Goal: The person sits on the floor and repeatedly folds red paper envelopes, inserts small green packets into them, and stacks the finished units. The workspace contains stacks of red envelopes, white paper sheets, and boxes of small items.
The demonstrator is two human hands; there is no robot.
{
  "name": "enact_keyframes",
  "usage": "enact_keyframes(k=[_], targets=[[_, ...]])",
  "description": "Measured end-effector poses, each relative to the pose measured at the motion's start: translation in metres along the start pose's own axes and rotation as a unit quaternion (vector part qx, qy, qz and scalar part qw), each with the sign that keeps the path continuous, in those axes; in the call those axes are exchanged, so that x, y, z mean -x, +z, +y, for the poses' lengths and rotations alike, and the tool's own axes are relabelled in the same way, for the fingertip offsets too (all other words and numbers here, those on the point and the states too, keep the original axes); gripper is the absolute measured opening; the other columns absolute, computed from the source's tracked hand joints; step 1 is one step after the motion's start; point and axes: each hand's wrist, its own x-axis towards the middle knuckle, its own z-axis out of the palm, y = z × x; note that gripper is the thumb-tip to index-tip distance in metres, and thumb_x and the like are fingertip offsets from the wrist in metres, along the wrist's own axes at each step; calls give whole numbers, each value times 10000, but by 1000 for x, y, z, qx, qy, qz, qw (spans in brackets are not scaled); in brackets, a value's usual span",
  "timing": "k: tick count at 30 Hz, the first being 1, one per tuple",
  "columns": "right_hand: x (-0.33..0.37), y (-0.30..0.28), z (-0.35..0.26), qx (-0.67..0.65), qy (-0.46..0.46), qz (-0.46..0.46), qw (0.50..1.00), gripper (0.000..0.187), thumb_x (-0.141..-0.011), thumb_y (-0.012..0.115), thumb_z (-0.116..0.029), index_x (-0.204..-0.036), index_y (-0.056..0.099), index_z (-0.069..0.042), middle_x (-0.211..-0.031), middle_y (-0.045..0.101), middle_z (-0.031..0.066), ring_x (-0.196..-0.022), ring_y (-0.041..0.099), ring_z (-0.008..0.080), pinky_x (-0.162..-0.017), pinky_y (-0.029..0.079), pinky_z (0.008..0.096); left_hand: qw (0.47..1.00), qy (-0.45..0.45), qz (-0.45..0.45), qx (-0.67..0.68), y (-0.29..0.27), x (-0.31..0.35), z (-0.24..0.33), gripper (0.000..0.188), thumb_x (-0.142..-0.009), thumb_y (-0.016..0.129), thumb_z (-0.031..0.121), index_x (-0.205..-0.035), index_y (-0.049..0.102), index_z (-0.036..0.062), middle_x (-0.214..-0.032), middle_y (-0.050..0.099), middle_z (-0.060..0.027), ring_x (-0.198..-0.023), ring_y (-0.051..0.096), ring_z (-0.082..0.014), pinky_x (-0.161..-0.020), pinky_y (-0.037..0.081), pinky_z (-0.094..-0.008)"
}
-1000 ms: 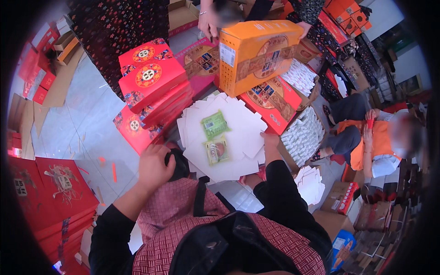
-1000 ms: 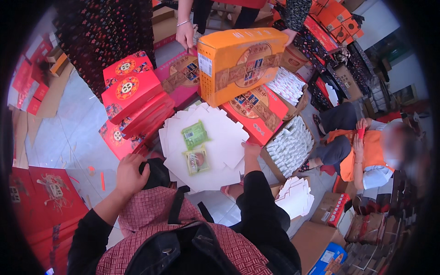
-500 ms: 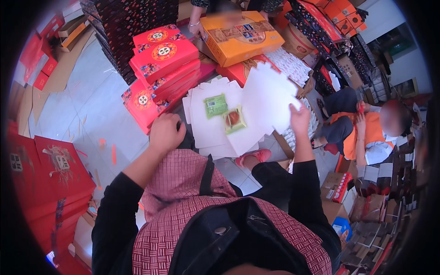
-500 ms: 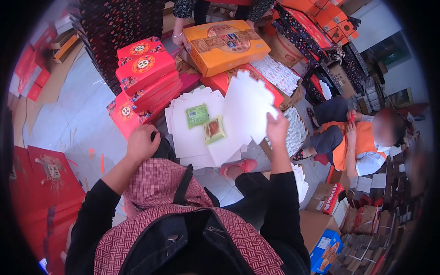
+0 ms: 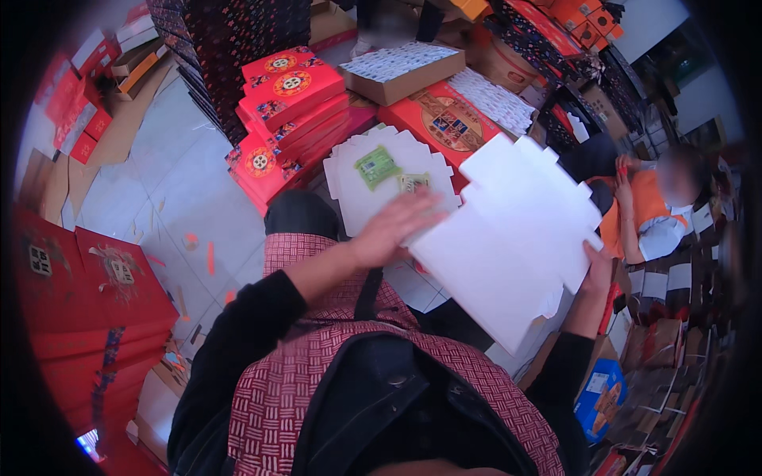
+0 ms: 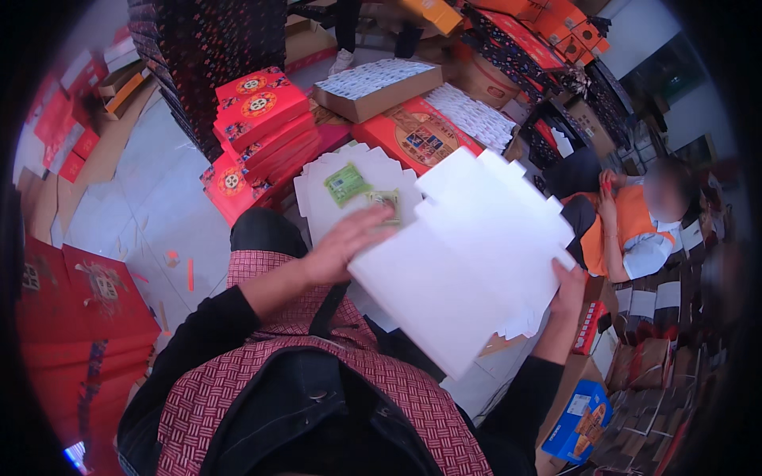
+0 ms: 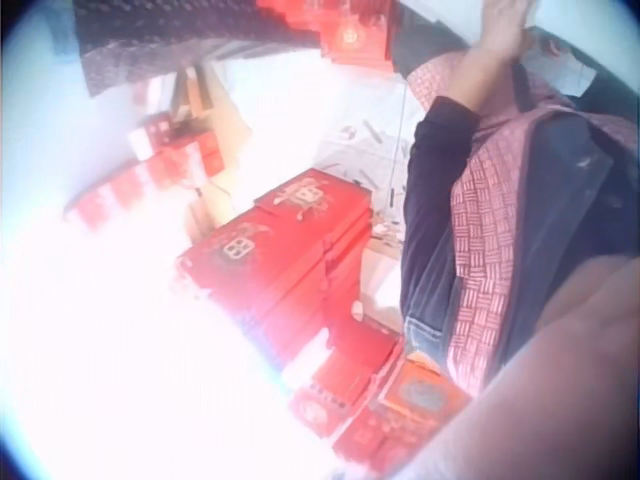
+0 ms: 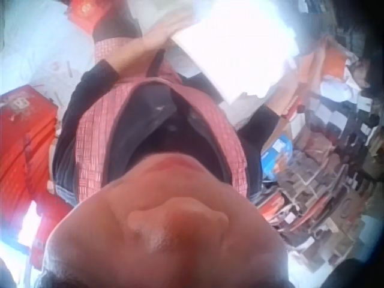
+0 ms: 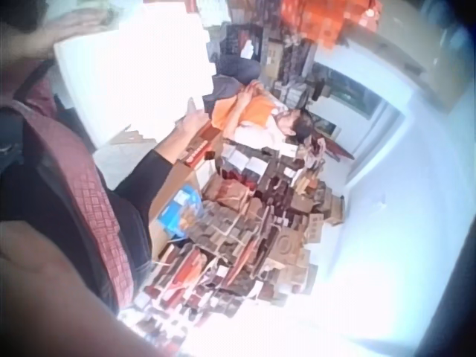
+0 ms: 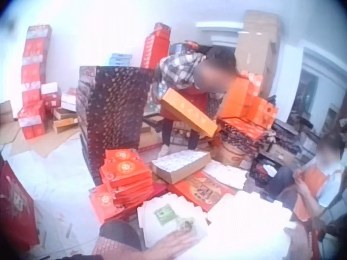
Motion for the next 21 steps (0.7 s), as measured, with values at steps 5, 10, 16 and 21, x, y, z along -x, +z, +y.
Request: enact_keyframes(k=[5, 10, 16, 21], targets=[[57, -25, 58, -58, 98, 3, 994, 364, -817, 559, -6, -1175, 515, 42, -1060, 616, 134, -921, 619, 233, -808, 506, 337, 949, 109, -102, 278, 27, -34, 39, 322, -701, 674, 35, -1015, 650, 104, -1108, 623, -36, -1160, 510, -261, -1043, 298, -434], [79, -33, 80, 168, 54, 68, 982, 359, -856, 593, -158, -1155, 519, 27, -1062, 608, 105, -950, 582, 172, -820, 467, 308, 856, -134, -173, 469, 35, -21, 72, 179, -796, 638, 54, -974, 662, 51, -991, 661, -44, -987, 593, -171, -928, 413, -345], [162, 22, -19, 185, -265, 66, 944, 374, -820, 646, -209, -1125, 559, -9, -1139, 573, 117, -1069, 544, 240, -910, 427, 362, 771, -403, -154, 469, 61, -20, 89, 220, -844, 640, 117, -1023, 632, -11, -959, 652, -34, -884, 574, -89, -813, 464, -246], [181, 78, -52, 574, -421, -77, 699, 394, -718, 708, -203, -1044, 590, -16, -1071, 579, 137, -993, 567, 307, -870, 453, 401, 767, -384, -157, 489, 65, -25, 100, 221, -840, 643, 117, -1024, 635, -5, -930, 661, -25, -867, 576, -83, -807, 465, -246]])
